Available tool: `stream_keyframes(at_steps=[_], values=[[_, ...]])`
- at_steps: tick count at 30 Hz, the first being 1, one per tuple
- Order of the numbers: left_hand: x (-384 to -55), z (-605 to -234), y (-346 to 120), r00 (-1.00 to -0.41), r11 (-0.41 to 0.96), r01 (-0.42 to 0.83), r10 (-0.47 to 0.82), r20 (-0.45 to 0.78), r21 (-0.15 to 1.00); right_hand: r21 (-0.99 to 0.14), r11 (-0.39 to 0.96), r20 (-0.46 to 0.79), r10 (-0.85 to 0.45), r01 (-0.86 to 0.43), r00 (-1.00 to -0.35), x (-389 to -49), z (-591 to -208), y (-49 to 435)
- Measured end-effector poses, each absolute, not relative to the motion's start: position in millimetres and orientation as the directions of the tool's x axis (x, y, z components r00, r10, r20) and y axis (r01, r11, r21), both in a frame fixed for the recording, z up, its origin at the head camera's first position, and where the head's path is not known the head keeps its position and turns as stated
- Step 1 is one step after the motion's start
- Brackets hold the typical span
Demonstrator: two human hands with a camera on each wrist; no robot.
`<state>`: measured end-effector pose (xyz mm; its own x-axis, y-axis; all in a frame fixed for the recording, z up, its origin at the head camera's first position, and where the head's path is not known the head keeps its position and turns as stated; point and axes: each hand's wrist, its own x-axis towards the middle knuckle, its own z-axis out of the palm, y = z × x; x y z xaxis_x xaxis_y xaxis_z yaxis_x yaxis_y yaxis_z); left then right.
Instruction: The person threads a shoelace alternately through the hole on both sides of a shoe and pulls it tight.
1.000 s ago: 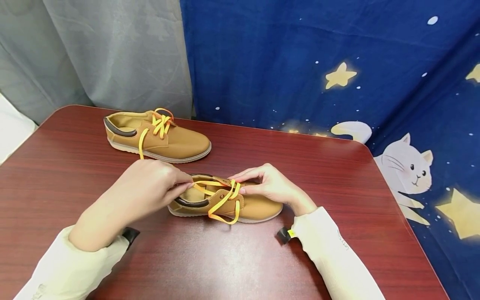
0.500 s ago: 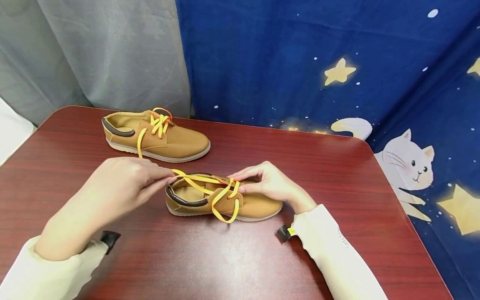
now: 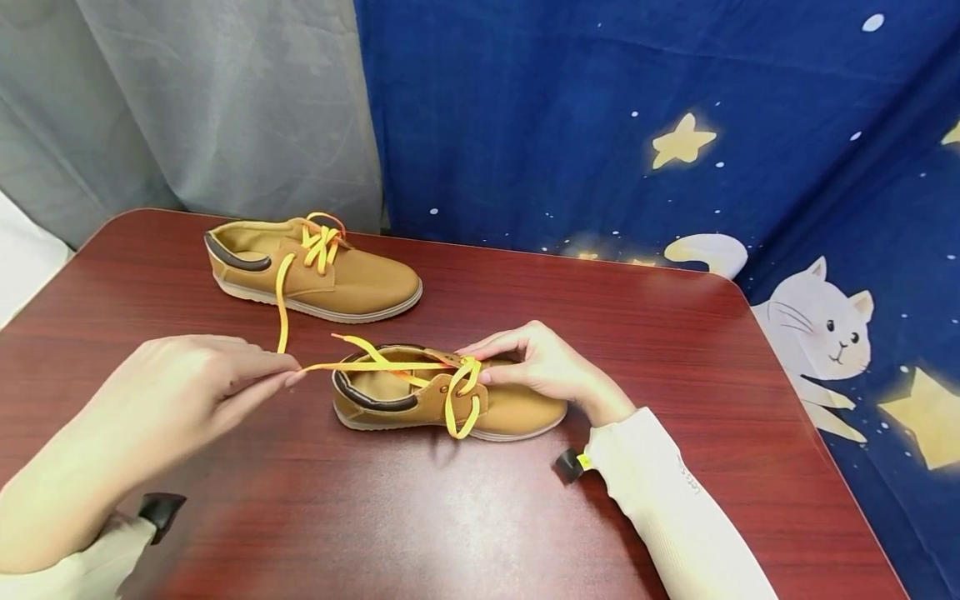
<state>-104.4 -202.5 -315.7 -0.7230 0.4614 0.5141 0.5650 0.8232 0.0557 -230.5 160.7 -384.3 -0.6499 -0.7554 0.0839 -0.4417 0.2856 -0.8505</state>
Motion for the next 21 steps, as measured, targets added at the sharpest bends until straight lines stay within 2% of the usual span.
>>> stream_keyframes(at_steps=[6, 14, 21], values=[[-88, -319, -220, -0.763, 0.860, 0.508, 0.428, 0.485, 0.041, -0.846, 0.279, 0.089, -0.766, -0.454, -0.637, -231, -384, 156], [-70, -328, -243, -0.787, 0.887, 0.459, 0.378, 0.489, 0.053, -0.867, 0.269, 0.065, -0.773, -0.419, -0.631, -231, -383, 152], [-59, -335, -255, -0.836, 0.916, 0.387, 0.301, 0.458, 0.105, -0.863, 0.309, 0.038, -0.750, -0.399, -0.661, -230, -381, 156]])
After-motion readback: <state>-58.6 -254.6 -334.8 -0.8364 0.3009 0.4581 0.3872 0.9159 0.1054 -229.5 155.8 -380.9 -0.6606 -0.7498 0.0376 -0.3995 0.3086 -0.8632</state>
